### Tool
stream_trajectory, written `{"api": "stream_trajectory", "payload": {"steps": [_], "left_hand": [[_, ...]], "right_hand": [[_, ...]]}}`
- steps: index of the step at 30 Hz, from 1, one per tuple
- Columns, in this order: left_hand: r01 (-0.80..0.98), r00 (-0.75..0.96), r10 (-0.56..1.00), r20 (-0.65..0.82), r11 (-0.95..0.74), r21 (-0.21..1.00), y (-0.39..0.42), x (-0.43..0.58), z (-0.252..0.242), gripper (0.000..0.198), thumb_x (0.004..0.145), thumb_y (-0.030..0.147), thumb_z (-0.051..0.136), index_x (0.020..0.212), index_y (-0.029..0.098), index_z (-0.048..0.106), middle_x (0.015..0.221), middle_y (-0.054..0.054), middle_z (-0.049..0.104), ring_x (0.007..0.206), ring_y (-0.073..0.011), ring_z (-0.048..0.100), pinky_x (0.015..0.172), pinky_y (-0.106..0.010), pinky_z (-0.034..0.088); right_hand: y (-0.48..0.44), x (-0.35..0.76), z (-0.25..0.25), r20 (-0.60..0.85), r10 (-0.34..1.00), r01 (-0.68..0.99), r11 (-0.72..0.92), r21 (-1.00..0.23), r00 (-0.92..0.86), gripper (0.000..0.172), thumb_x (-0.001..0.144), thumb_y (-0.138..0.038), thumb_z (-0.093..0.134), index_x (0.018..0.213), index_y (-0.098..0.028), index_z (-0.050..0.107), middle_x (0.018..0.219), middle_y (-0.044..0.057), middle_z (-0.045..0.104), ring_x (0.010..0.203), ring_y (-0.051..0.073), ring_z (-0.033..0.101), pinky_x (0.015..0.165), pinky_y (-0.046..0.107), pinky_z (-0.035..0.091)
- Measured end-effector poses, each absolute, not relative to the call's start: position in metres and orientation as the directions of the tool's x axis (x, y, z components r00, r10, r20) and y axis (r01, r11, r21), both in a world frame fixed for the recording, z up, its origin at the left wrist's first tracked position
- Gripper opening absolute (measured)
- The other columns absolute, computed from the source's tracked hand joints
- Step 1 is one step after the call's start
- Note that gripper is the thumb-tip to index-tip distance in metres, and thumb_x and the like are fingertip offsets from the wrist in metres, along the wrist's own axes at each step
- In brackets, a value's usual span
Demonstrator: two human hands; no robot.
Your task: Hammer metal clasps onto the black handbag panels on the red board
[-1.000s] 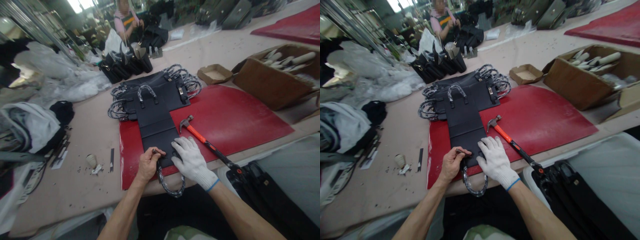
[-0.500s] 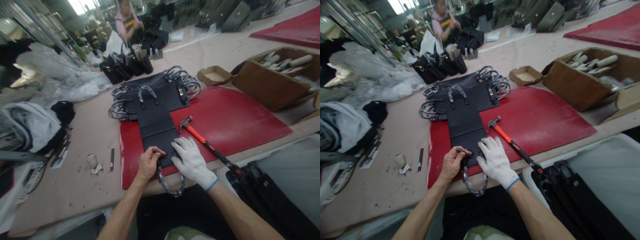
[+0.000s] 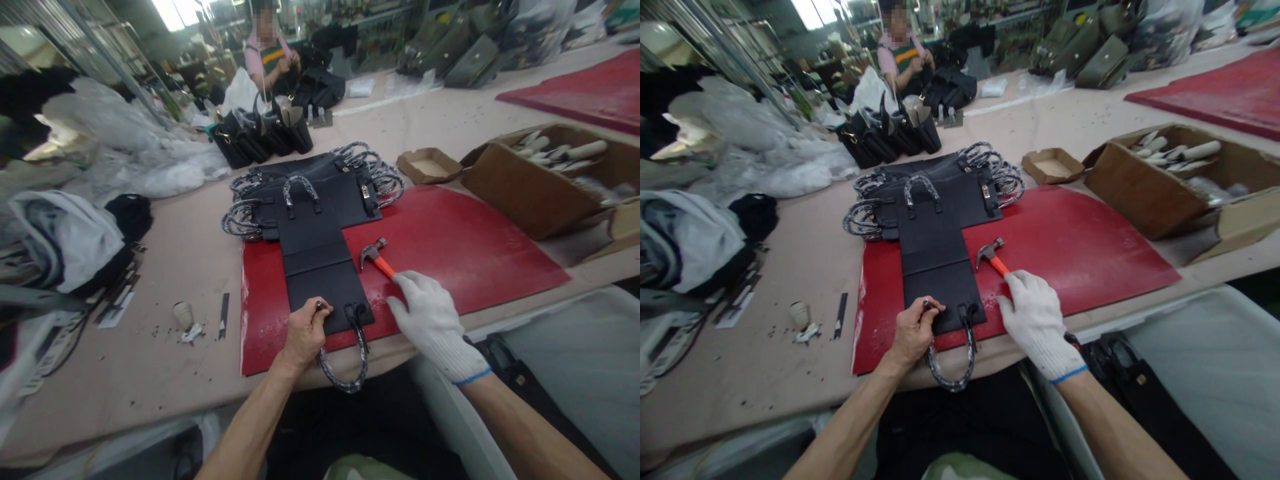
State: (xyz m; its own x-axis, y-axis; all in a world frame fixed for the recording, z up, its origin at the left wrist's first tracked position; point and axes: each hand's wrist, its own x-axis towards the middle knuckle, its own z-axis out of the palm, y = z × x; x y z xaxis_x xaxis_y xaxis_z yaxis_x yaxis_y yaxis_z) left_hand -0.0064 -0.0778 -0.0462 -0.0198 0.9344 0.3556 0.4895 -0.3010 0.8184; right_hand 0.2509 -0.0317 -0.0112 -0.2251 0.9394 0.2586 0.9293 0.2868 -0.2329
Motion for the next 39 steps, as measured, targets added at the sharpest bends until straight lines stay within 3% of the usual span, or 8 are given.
{"api": "stream_trajectory", "payload": {"steps": [4, 10, 15, 18, 21, 28, 34, 39], "left_hand": [[0.535, 0.081, 0.906, 0.416, -0.392, 0.749, -0.078, -0.004, -0.048, 0.017, 0.099, 0.013, 0.048, 0.100, 0.020, 0.064, 0.089, -0.004, 0.074, 0.081, -0.0151, 0.072, 0.075, -0.023, 0.055], [0.547, 0.097, 0.901, 0.423, -0.403, 0.734, -0.077, -0.002, -0.054, 0.016, 0.100, 0.014, 0.047, 0.101, 0.021, 0.062, 0.087, -0.003, 0.073, 0.078, -0.0157, 0.072, 0.072, -0.023, 0.055], [0.546, 0.091, 0.893, 0.440, -0.414, 0.728, -0.074, -0.001, -0.055, 0.014, 0.099, 0.015, 0.047, 0.098, 0.021, 0.060, 0.081, -0.002, 0.070, 0.072, -0.0157, 0.070, 0.067, -0.023, 0.052], [0.545, 0.095, 0.891, 0.445, -0.421, 0.725, -0.072, -0.001, -0.057, 0.015, 0.099, 0.014, 0.048, 0.097, 0.020, 0.061, 0.081, -0.002, 0.069, 0.071, -0.0155, 0.069, 0.067, -0.023, 0.051], [0.544, 0.087, 0.896, 0.434, -0.408, 0.733, -0.073, -0.001, -0.059, 0.015, 0.099, 0.015, 0.047, 0.097, 0.020, 0.061, 0.082, -0.003, 0.069, 0.071, -0.0153, 0.068, 0.067, -0.023, 0.051], [0.563, 0.091, 0.899, 0.429, -0.402, 0.722, -0.073, -0.001, -0.064, 0.017, 0.102, 0.020, 0.046, 0.096, 0.021, 0.062, 0.079, -0.003, 0.070, 0.071, -0.0159, 0.070, 0.065, -0.023, 0.051], [0.546, 0.098, 0.905, 0.415, -0.397, 0.737, -0.074, -0.001, -0.062, 0.018, 0.101, 0.017, 0.046, 0.096, 0.020, 0.063, 0.087, -0.005, 0.072, 0.078, -0.0170, 0.072, 0.073, -0.024, 0.055], [0.572, 0.106, 0.901, 0.422, -0.402, 0.715, -0.074, -0.001, -0.064, 0.020, 0.100, 0.016, 0.046, 0.102, 0.021, 0.065, 0.084, -0.004, 0.073, 0.075, -0.0171, 0.072, 0.070, -0.023, 0.055]], "right_hand": [[-0.031, 0.262, -0.006, -0.039, 0.995, 0.995, 0.096, 0.014, -0.096, 0.042, 0.102, -0.026, 0.056, 0.140, -0.009, 0.056, 0.114, 0.020, 0.061, 0.098, 0.039, 0.061, 0.076, 0.046, 0.055], [-0.025, 0.258, -0.007, -0.179, 0.984, 0.994, -0.001, -0.113, -0.019, 0.048, 0.098, -0.011, 0.044, 0.146, -0.004, 0.048, 0.113, 0.024, 0.060, 0.098, 0.039, 0.064, 0.080, 0.048, 0.053], [-0.025, 0.263, 0.023, -0.220, 0.975, 0.918, -0.054, -0.394, -0.037, 0.035, 0.099, -0.019, 0.037, 0.128, -0.010, 0.055, 0.077, 0.004, 0.059, 0.066, 0.023, 0.063, 0.062, 0.031, 0.052], [-0.043, 0.259, 0.057, -0.211, 0.969, 0.548, -0.107, -0.829, -0.130, 0.037, 0.105, -0.049, 0.037, 0.116, -0.019, 0.056, 0.065, -0.006, 0.044, 0.046, 0.016, 0.046, 0.045, 0.025, 0.041], [-0.067, 0.254, 0.081, -0.124, 0.959, 0.282, -0.049, -0.958, -0.257, 0.044, 0.102, -0.063, 0.046, 0.108, -0.021, 0.058, 0.069, -0.005, 0.050, 0.053, 0.017, 0.052, 0.050, 0.027, 0.046], [-0.085, 0.250, 0.081, 0.139, 0.913, 0.738, 0.392, -0.548, -0.383, 0.033, 0.100, -0.047, 0.044, 0.080, -0.024, 0.058, 0.069, 0.004, 0.065, 0.061, 0.025, 0.064, 0.055, 0.033, 0.039], [-0.086, 0.237, 0.115, 0.401, 0.888, 0.677, 0.439, -0.591, -0.225, 0.031, 0.107, -0.047, 0.040, 0.102, -0.026, 0.061, 0.067, 0.002, 0.065, 0.054, 0.023, 0.062, 0.053, 0.032, 0.043], [-0.085, 0.241, 0.093, 0.182, 0.899, 0.797, 0.437, -0.416, -0.398, 0.030, 0.099, -0.043, 0.041, 0.081, -0.026, 0.058, 0.066, 0.006, 0.067, 0.057, 0.026, 0.065, 0.051, 0.032, 0.042]]}}
